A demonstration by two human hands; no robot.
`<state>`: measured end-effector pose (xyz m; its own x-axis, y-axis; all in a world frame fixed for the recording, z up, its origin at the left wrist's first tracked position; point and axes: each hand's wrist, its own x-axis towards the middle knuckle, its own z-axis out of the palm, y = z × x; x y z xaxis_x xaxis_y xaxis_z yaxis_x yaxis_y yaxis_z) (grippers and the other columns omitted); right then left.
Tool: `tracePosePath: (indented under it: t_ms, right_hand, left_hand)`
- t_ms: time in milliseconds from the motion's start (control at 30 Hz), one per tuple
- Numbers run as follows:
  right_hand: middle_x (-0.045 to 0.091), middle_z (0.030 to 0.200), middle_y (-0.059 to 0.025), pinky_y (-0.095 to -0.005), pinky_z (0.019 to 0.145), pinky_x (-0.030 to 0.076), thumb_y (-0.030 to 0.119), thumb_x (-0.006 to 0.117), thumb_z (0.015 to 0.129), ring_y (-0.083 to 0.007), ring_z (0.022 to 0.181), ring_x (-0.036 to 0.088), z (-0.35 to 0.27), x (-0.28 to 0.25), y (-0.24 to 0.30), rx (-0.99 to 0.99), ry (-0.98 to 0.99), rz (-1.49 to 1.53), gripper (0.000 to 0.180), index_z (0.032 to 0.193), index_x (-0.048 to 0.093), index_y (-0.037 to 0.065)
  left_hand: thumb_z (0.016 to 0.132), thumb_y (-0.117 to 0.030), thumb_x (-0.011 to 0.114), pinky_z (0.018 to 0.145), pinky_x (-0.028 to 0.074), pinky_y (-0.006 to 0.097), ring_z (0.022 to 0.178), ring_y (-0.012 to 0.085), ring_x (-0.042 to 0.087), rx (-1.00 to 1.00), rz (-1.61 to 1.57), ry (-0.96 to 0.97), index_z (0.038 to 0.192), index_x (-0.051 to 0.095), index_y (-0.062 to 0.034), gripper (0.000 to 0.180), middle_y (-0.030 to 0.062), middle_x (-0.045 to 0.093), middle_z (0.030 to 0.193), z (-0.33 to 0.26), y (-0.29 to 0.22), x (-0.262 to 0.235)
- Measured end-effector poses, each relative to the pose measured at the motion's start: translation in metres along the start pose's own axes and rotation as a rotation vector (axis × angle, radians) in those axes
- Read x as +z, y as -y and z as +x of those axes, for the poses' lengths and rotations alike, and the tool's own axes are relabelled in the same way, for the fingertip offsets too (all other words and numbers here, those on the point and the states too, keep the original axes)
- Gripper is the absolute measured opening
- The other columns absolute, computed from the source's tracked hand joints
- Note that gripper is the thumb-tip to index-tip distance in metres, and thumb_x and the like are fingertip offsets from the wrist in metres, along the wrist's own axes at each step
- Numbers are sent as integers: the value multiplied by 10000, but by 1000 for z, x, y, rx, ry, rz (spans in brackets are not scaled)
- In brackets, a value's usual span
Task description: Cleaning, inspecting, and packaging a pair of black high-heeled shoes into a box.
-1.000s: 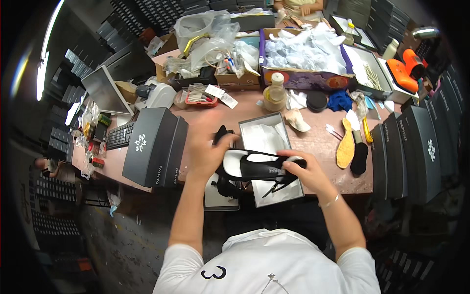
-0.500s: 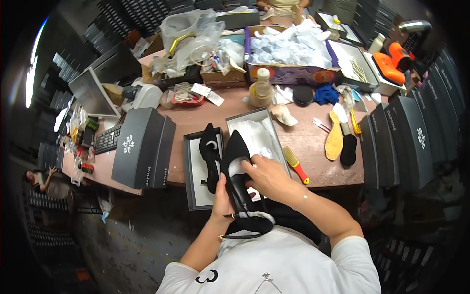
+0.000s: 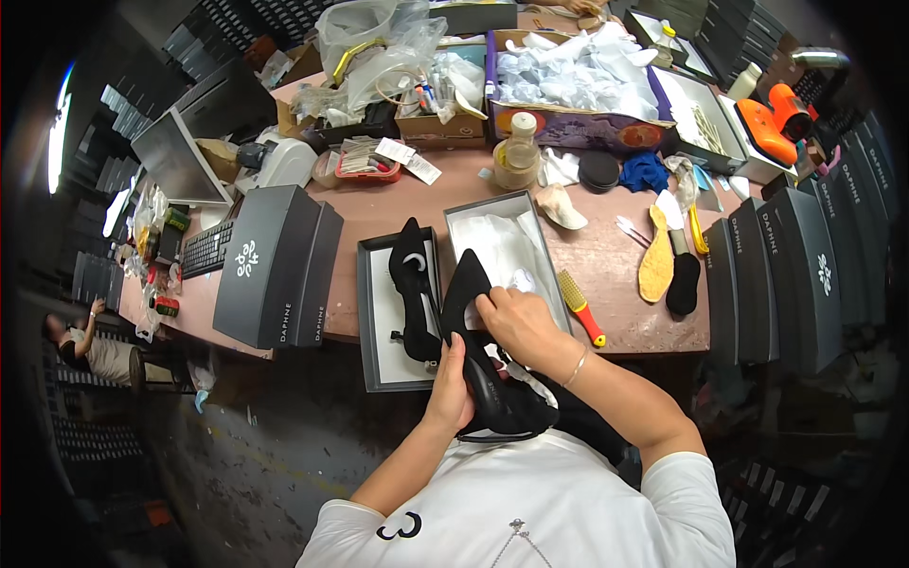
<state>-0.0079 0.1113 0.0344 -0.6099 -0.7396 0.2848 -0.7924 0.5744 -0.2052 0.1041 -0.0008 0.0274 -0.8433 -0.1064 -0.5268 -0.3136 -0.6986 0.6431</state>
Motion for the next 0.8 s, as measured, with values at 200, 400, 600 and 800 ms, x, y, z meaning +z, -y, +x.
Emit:
tracePosePath:
  t_ms: [200, 400, 600, 800]
  right_hand:
    - [563, 690, -49, -328, 538, 504, 125, 614, 727, -199, 626, 639, 9, 11, -7, -105, -47, -21, 53, 717, 583, 83]
    - [558, 691, -68, -349, 544, 499, 125, 626, 743, -226, 629, 643, 3, 20, -10, -5, -55, 110, 65, 746, 585, 75]
    - [563, 700, -53, -350, 533, 495, 215, 663, 817, -244, 612, 640, 6, -3, -21, -18, -10, 127, 146, 782, 587, 94]
    - [559, 687, -56, -352, 523, 486, 169, 668, 775, -240, 579, 626, 5, 23, -29, -100, -97, 54, 123, 745, 576, 92]
  left_hand:
    - [977, -516, 423, 762, 545, 361, 811, 181, 595, -82, -132, 49, 1158, 436, -87, 466, 69, 562, 909, 1, 8, -4]
    - [907, -683, 382, 715, 537, 336, 772, 212, 630, -129, -82, -13, 1089, 512, -85, 639, 81, 599, 844, 8, 2, -1]
    - [909, -701, 326, 684, 536, 328, 728, 211, 624, -169, -50, 19, 1050, 555, -91, 667, 58, 598, 809, 6, -11, 13]
    - [920, -686, 316, 686, 531, 340, 728, 209, 618, -176, -82, 57, 976, 560, -76, 659, 68, 595, 786, 4, -1, 11]
